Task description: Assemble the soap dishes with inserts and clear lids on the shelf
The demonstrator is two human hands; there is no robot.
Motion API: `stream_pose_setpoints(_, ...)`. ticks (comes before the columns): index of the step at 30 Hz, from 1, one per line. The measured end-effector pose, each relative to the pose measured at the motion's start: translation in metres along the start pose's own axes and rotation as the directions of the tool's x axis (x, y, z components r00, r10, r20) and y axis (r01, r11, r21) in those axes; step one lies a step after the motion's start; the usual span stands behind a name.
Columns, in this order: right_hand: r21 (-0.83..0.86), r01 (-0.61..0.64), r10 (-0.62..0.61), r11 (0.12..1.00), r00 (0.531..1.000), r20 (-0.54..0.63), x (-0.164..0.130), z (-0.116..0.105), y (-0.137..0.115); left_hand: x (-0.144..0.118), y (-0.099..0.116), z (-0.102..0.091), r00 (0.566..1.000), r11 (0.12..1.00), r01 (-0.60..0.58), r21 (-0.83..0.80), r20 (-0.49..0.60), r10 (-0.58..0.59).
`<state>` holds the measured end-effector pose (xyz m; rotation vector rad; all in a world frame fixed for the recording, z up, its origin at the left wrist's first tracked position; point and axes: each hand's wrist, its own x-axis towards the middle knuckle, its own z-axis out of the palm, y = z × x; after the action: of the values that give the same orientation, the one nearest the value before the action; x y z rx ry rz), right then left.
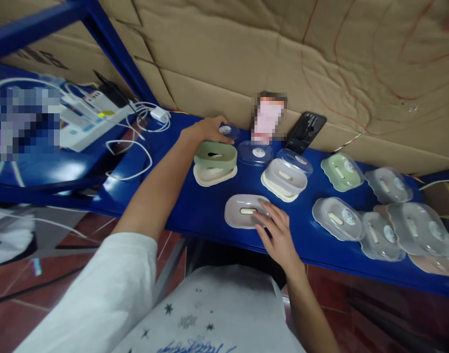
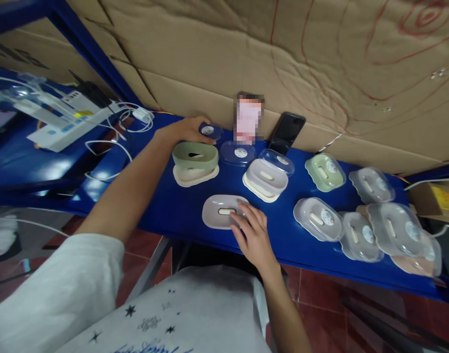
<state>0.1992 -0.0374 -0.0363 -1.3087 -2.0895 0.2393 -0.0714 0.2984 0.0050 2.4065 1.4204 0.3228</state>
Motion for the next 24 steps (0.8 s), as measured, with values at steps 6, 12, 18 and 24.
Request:
stream_pose_setpoints(6, 0.026, -0.005, 0.005, 1.000, 1.000, -0.004, 0.004, 0.000, 0.002, -0.005, 0.002, -0.021, 0.992, 0.993, 0.116, 0.020, 0.050, -0.117)
stream_pose_setpoints(12, 0.064, -0.111, 0.112, 0.992, 0.994, -0.008, -0.001, -0.003, 0.002, -0.106, 0.061, -0.047, 0.985, 1.000, 0.026, 0.000, -0.173, -0.026)
stream_pose_setpoints(18, 0.130, -0.136, 0.149, 0.982, 0.984, -0.102, -0.005, -0.003, 0.003, -0.204, 0.136, 0.011, 0.948, 0.962, -0.274, -0.020, -0.176, 0.266)
stream_pose_setpoints(24, 0.048, -0.083, 0.080, 0.995, 0.995, 0.063, -0.001, 0.000, 0.004, -0.212, 0.141, 0.060, 0.943, 0.944, -0.321, -0.074, -0.112, 0.312)
